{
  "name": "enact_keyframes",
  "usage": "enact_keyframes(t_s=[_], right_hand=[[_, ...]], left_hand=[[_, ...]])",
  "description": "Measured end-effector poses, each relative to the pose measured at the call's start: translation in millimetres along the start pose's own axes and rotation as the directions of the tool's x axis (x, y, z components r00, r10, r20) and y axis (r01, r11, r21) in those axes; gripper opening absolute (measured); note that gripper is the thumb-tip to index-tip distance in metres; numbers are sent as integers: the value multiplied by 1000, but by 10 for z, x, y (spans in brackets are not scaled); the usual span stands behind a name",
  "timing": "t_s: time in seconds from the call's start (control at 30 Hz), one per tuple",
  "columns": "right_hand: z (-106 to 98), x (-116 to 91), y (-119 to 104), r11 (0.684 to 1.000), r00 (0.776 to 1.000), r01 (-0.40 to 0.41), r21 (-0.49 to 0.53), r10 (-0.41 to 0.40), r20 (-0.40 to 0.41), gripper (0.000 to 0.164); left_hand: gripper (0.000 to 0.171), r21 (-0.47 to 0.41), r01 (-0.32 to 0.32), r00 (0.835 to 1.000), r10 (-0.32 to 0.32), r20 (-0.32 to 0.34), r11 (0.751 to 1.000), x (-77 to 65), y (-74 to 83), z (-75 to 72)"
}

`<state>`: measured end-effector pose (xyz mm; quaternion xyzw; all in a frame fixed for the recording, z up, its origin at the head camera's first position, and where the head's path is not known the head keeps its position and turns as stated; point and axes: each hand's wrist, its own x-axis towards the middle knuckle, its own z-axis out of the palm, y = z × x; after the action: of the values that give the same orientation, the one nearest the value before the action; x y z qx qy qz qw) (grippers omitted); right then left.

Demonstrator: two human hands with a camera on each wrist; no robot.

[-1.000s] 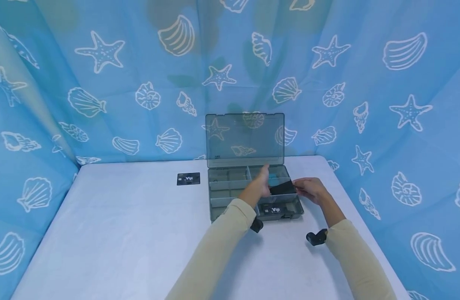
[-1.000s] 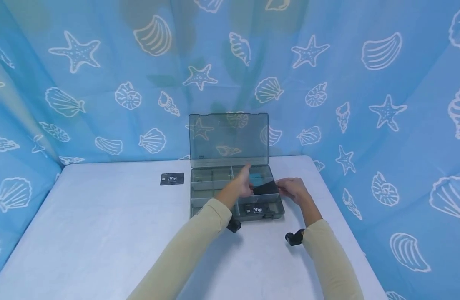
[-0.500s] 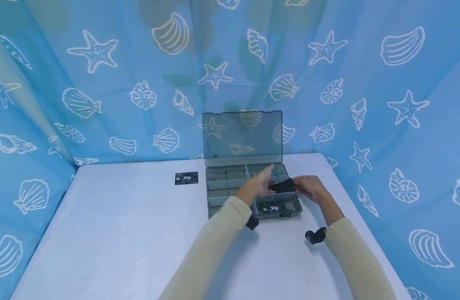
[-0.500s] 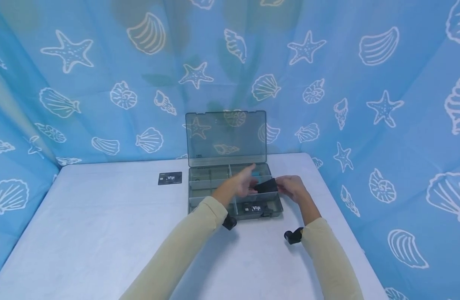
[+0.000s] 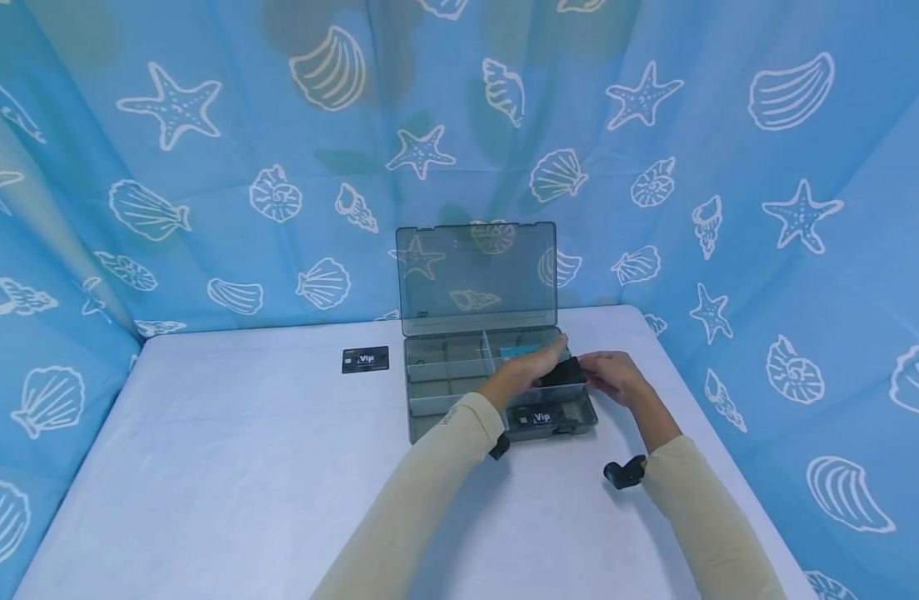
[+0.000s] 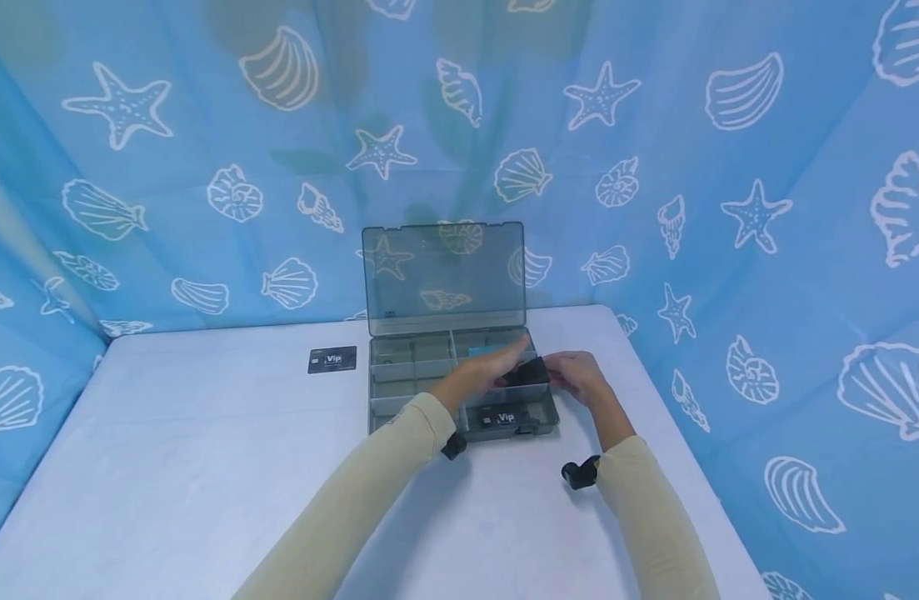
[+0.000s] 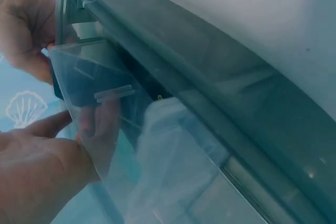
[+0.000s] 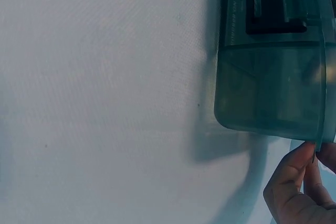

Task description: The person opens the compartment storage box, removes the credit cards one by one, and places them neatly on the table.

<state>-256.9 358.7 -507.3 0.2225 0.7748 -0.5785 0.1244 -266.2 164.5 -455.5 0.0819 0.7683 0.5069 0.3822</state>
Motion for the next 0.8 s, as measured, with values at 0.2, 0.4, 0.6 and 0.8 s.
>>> enact_keyframes(t_s=[0.2,0.4,0.6,0.8], right_hand=[[3,-19,-9,1000,1000,1,7,-1,6,43],[19,-8,-23,1000,1000,13,-4,-13,18,40],[-1,-7,-35,1000,999,18,0,-18,39,39],[-12,-21,-17,1000,1000,17,12,-17,25,41]], left_hand=[[80,28,20,1000,-20,-21,999,75,15,57],[73,30,-35,999,36,-10,999,140,-47,1],[65,-124,-97,995,99,11,988,150,-110,-94],[58,-109,-178,982,169,-89,978,95,-151,-77]])
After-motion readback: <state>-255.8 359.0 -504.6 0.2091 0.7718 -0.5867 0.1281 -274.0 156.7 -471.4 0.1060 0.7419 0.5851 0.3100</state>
